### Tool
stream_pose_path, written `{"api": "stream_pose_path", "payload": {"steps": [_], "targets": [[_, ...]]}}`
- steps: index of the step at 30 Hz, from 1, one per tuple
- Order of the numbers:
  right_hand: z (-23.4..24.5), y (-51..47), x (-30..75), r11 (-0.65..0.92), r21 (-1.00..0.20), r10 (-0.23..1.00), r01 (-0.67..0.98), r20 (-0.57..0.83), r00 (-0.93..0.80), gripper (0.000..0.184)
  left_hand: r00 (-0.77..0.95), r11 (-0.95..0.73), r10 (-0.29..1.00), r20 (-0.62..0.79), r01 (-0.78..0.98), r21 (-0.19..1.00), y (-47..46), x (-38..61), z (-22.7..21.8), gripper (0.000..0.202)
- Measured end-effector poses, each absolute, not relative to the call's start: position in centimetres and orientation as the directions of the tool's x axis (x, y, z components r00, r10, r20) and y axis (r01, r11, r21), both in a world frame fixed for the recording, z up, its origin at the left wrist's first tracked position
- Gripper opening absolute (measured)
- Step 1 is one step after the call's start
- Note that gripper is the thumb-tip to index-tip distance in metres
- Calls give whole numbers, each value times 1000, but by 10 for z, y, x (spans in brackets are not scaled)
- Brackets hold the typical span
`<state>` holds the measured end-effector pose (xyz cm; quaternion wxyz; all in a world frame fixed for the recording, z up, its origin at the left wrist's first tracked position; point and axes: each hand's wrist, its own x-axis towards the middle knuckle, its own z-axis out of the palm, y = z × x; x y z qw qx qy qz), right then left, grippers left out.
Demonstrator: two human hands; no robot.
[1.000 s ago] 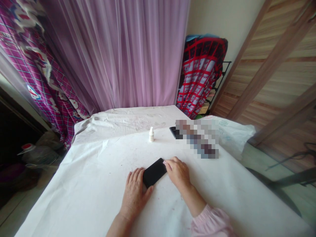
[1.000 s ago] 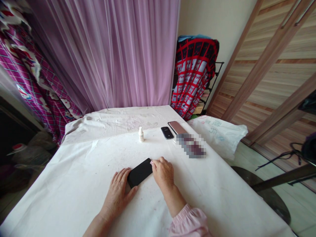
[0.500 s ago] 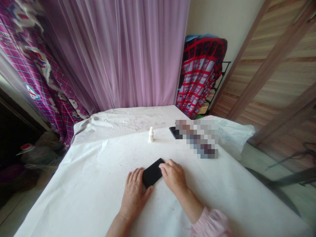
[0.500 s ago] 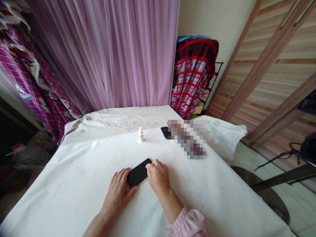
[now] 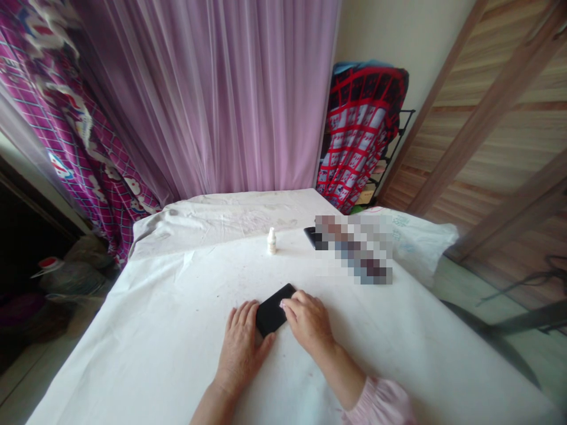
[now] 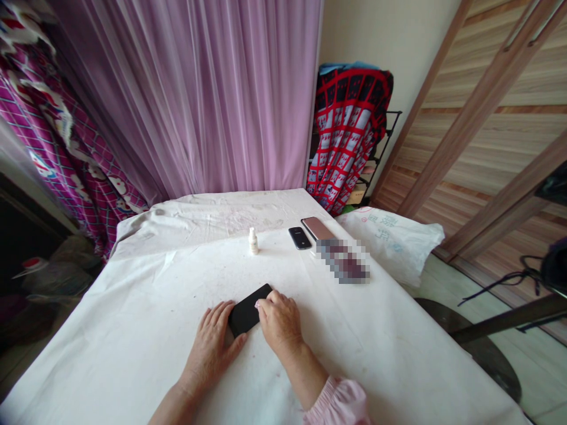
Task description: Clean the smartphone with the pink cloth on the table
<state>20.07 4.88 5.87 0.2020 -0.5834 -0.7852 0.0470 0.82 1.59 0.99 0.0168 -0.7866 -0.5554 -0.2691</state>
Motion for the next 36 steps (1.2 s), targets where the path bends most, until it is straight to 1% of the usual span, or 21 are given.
{"api": "stream_pose_path", "payload": {"steps": [7, 13, 19, 32, 36], "targets": [[57, 55, 213, 264, -287, 945, 921, 269, -187, 21, 228, -379, 865, 447, 880, 286, 16, 9, 12, 54], [58, 58, 221, 195, -298, 961, 935, 250, -121, 22, 224, -375, 869, 442, 881, 289, 16, 9, 12, 54], [59, 58, 223, 168, -271, 964, 948, 247, -101, 22, 225, -372, 872, 435, 882, 289, 16, 9, 11, 54], [56, 46, 212, 281, -305, 936, 910, 298, -189, 21, 219, -371, 873, 436, 878, 302, 16, 9, 11, 55], [56, 41, 205, 318, -314, 929, 895, 292, -227, 20, 223, -375, 871, 438, 878, 298, 16, 9, 12, 54]]}}
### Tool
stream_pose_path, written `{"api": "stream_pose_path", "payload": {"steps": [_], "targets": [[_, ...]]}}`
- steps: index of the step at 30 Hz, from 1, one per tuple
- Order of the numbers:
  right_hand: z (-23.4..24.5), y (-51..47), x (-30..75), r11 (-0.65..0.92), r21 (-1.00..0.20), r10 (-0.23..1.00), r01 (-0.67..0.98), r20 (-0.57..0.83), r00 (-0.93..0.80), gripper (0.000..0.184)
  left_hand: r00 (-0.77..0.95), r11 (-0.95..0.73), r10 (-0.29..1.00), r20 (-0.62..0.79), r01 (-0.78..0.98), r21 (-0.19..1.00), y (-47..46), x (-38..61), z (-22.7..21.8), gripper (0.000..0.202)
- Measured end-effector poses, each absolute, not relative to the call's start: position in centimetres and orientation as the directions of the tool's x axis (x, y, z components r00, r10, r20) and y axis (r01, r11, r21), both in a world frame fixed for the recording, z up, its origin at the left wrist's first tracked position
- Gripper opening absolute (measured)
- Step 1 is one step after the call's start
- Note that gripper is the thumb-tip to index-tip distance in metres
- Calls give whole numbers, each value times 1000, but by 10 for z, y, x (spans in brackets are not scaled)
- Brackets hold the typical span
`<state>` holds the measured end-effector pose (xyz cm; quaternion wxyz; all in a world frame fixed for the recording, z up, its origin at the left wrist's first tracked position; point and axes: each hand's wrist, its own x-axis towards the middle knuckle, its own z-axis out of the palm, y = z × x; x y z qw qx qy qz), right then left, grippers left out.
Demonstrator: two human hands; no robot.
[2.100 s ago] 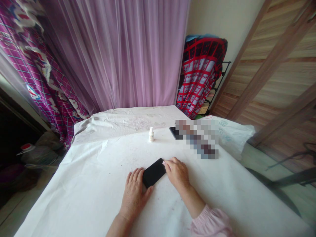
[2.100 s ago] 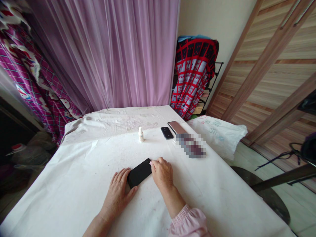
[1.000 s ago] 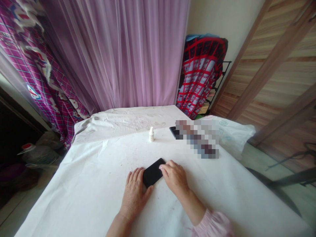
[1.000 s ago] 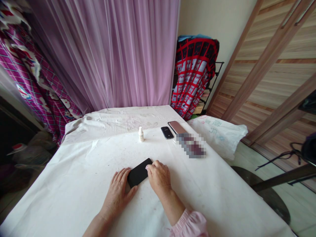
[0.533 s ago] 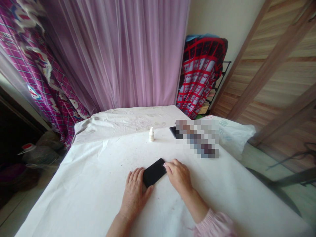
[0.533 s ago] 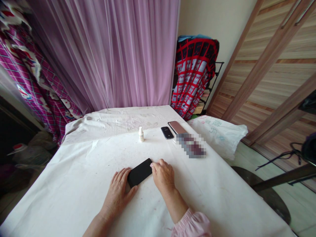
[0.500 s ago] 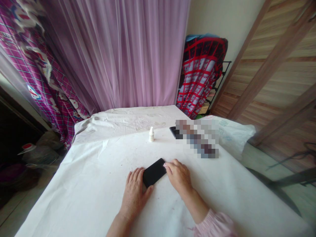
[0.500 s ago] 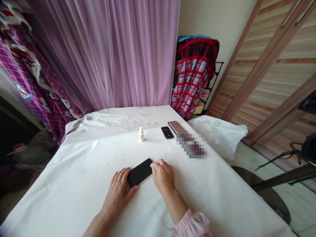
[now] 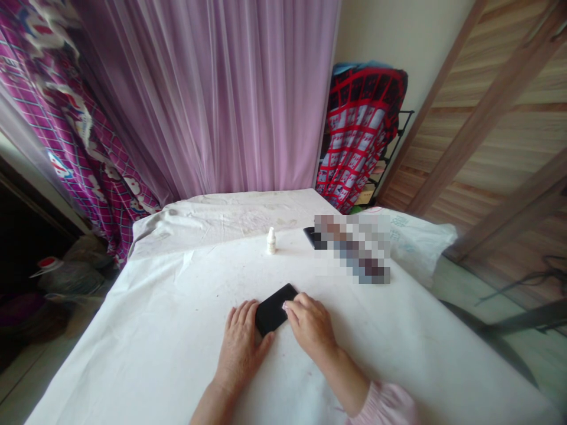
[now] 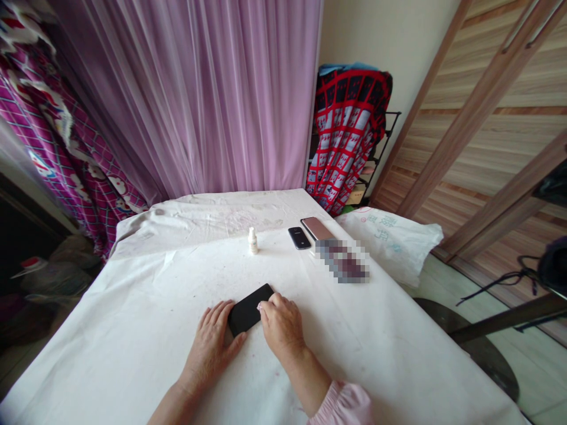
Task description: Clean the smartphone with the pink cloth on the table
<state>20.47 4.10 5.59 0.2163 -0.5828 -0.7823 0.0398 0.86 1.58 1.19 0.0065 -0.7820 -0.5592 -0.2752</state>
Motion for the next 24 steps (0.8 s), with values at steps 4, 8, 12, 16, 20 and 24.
{"api": "stream_pose_path", "payload": {"steps": [4, 8, 12, 16, 20, 24], "targets": [[56, 37, 199, 355, -325, 919, 877, 292, -264, 20, 224, -376, 870, 439, 878, 296, 16, 8, 12, 55], [56, 36, 198, 380, -332, 912, 863, 292, -289, 20, 220, -366, 876, 429, 882, 296, 16, 8, 11, 54], [54, 39, 202, 361, -350, 921, 864, 281, -271, 20, 220, -362, 879, 424, 886, 291, 16, 8, 10, 55], [52, 42, 209, 334, -355, 928, 873, 285, -239, 20, 224, -367, 875, 430, 885, 287, 16, 8, 10, 54], [53, 45, 218, 291, -353, 942, 889, 266, -203, 20, 218, -368, 874, 434, 880, 300, 16, 8, 10, 54], [54, 47, 225, 248, -354, 955, 902, 243, -167, 21, 220, -368, 876, 430, 880, 300, 16, 7, 10, 54]]}}
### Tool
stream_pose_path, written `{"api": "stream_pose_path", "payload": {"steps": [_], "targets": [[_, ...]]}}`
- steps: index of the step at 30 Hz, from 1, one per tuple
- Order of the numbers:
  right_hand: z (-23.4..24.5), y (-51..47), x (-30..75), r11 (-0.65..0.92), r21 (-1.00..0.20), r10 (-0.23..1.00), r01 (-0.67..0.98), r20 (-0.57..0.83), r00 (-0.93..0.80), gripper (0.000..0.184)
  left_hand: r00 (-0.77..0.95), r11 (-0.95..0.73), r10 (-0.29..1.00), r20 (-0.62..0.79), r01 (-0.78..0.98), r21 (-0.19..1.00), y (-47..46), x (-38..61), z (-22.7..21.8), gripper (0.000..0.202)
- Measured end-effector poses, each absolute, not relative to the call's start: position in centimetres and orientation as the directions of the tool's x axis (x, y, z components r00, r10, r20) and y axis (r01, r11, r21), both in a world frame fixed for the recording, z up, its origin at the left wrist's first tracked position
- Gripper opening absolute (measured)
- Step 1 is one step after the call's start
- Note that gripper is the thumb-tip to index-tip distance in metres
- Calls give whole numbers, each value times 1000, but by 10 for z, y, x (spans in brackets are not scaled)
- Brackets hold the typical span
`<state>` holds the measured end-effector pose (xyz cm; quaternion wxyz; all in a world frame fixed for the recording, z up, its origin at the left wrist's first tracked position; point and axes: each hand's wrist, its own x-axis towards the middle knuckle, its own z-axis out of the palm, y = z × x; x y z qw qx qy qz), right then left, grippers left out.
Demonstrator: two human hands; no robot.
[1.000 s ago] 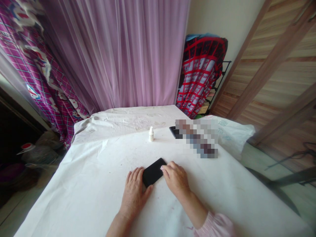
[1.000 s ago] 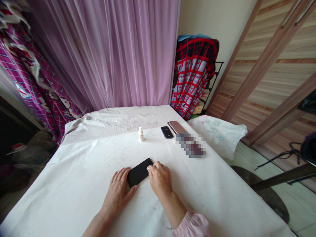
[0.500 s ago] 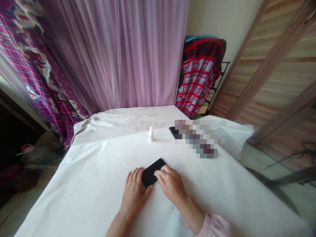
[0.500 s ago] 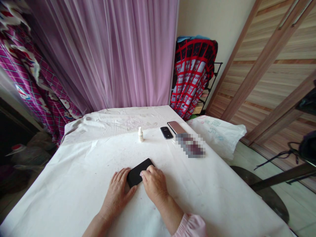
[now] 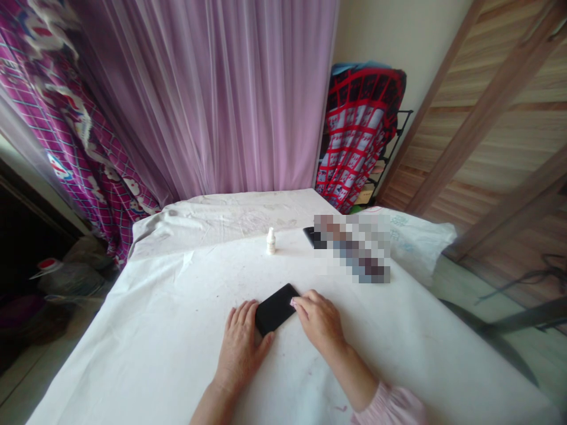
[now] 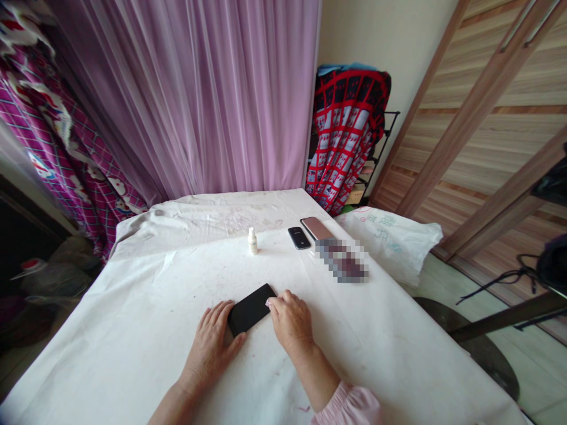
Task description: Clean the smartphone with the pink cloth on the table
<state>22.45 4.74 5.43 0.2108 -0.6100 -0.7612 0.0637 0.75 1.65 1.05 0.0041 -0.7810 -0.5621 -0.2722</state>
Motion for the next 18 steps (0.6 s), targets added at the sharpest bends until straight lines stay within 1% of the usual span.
{"api": "stream_pose_path", "payload": {"steps": [4, 7, 18], "targets": [[53, 49, 230, 220, -345, 957, 913, 257, -133, 21, 220, -368, 872, 437, 884, 289, 16, 7, 11, 54], [52, 49, 232, 227, -331, 950, 916, 280, -134, 22, 214, -362, 872, 440, 887, 286, 16, 8, 11, 54], [46, 39, 216, 379, -323, 889, 867, 389, -243, 20, 214, -362, 866, 451, 892, 271, 16, 9, 11, 53]]}}
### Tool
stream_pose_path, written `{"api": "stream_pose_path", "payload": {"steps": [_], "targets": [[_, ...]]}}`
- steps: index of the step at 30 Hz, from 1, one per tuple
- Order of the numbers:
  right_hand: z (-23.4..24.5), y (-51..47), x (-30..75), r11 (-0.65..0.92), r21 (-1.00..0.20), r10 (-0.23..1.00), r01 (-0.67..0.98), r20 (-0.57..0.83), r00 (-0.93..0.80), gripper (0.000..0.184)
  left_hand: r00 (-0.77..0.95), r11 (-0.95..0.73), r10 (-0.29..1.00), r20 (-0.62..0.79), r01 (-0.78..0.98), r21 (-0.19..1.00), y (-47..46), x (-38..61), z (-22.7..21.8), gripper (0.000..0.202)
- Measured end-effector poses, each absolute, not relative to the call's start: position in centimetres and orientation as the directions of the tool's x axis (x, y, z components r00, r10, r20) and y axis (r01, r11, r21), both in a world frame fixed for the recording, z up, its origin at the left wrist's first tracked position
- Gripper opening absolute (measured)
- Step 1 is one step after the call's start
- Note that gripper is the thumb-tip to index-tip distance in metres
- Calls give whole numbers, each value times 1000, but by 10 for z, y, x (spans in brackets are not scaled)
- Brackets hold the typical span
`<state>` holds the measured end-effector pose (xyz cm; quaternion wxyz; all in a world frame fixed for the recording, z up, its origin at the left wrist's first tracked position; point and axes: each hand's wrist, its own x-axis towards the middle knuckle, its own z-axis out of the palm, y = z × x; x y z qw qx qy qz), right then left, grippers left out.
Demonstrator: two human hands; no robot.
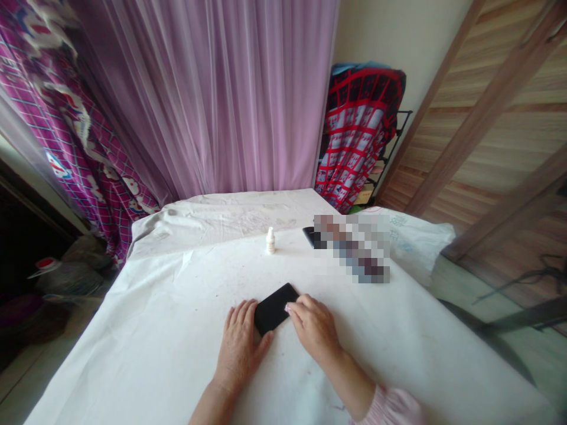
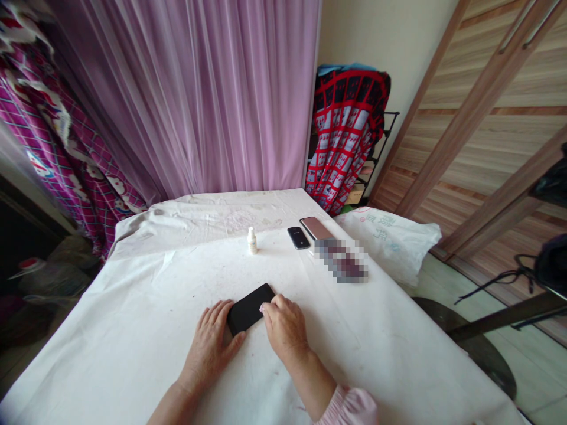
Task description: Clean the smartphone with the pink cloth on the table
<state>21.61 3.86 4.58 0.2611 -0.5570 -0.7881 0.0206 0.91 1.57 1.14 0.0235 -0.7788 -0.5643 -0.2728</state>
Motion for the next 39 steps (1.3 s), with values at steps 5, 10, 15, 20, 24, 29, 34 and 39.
{"api": "stream_pose_path", "payload": {"steps": [5, 10, 15, 20, 24, 29, 34, 39], "targets": [[46, 32, 204, 424, -329, 871, 844, 403, -281, 17, 210, -364, 863, 459, 890, 276, 17, 9, 9, 55], [50, 28, 199, 474, -345, 857, 810, 390, -336, 15, 203, -352, 872, 445, 892, 282, 17, 9, 9, 55], [56, 28, 201, 473, -365, 871, 802, 331, -363, 15, 214, -340, 883, 417, 905, 256, 17, 7, 13, 55], [61, 31, 207, 417, -361, 904, 834, 259, -340, 19, 212, -332, 889, 405, 908, 254, 17, 6, 14, 55], [61, 36, 214, 390, -349, 916, 852, 244, -318, 19, 207, -328, 890, 406, 909, 258, 17, 5, 13, 55], [58, 43, 225, 367, -318, 923, 874, 241, -300, 18, 201, -328, 889, 411, 907, 264, 18, 5, 14, 55], [55, 49, 235, 333, -305, 933, 892, 244, -265, 17, 211, -331, 895, 393, 905, 267, 18, 3, 15, 54], [53, 53, 245, 317, -331, 938, 889, 247, -243, 20, 217, -332, 901, 376, 903, 274, 19, 1, 15, 54]]}}
